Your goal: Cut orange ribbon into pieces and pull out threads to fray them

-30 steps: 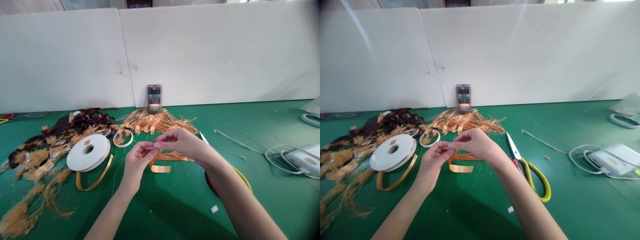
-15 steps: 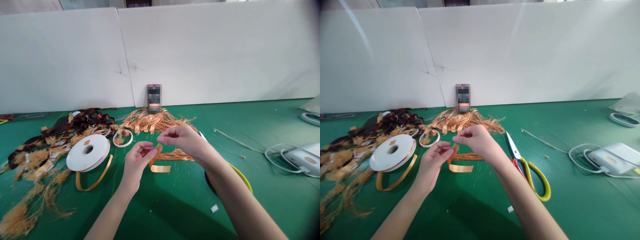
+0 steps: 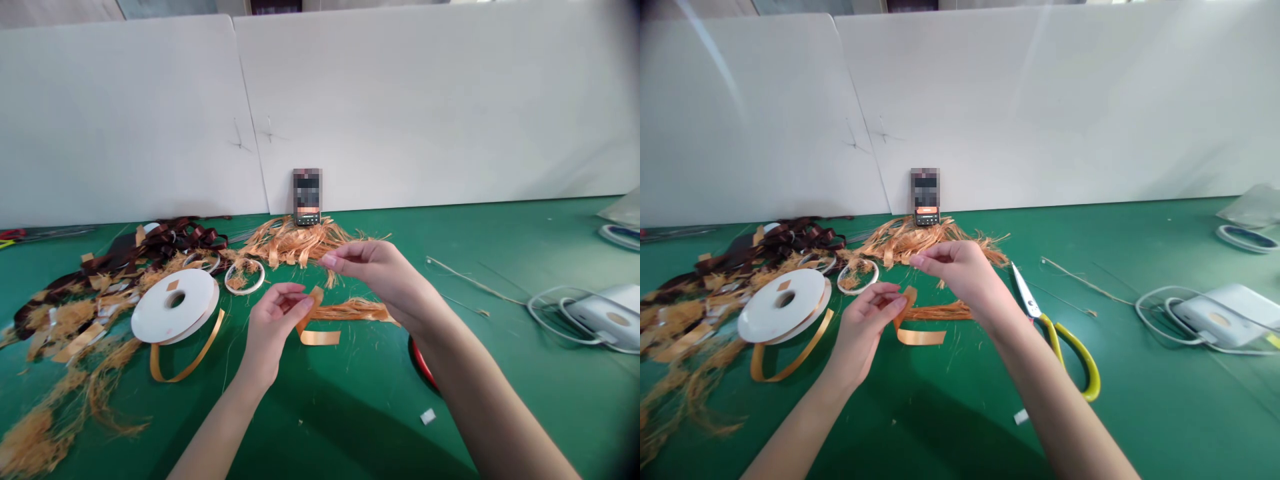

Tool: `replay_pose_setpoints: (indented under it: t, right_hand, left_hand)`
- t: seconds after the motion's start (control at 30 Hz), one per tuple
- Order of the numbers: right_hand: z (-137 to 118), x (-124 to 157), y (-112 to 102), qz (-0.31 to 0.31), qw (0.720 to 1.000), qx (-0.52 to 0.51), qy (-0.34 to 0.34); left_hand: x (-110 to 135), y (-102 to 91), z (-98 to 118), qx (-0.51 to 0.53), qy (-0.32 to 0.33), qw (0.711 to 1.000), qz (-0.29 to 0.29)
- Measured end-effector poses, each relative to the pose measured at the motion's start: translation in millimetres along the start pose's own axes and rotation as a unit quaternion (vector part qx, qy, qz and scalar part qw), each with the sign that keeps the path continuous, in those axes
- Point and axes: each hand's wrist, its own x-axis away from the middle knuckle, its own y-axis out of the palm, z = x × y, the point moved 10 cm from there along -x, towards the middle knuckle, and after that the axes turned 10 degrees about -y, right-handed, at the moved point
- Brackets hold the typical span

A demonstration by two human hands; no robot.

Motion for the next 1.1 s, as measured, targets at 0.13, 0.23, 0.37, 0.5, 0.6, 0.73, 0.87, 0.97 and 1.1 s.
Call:
replay_pose_setpoints:
  t: [0.13,0.23,0.37,0.5,0.6,0.73,0.87,0.97,1.1]
  right_hand:
    - [-1,0,-3,0.013,1.000,-0.008,-0.010]
    - [5,0,7,-0.034,0.999,0.027,0.008]
    - [13,4,30,-0.146,0.987,0.070,0.022]
    - [11,3,32,-0.147,0.985,0.085,0.012]
    - [8,2,27,-0.128,0.987,0.097,0.010]
    - [3,1,21,-0.108,0.989,0.103,-0.004]
    - [2,0,16,-0.094,0.989,0.109,-0.011]
    - [3,-1,14,-0.088,0.991,0.097,-0.016]
    - [3,-1,12,-0.082,0.994,0.069,-0.006]
  left_hand:
    - [0,-1.2,0,0.007,-0.001,1.000,0.004]
    - [1,-0.4,1,0.015,0.004,1.000,0.001]
    - [3,2.2,4,0.022,0.011,1.000,-0.004]
    - [3,3.7,5,0.019,0.011,1.000,-0.007]
    - [2,2.4,4,0.017,0.010,1.000,-0.005]
    - [2,0.8,3,0.015,0.009,1.000,-0.005]
    - [2,-0.3,2,0.016,0.005,1.000,0.001]
    - [2,-0.2,2,0.015,0.006,1.000,0.003]
    - [1,-0.3,1,0.015,0.003,1.000,0.004]
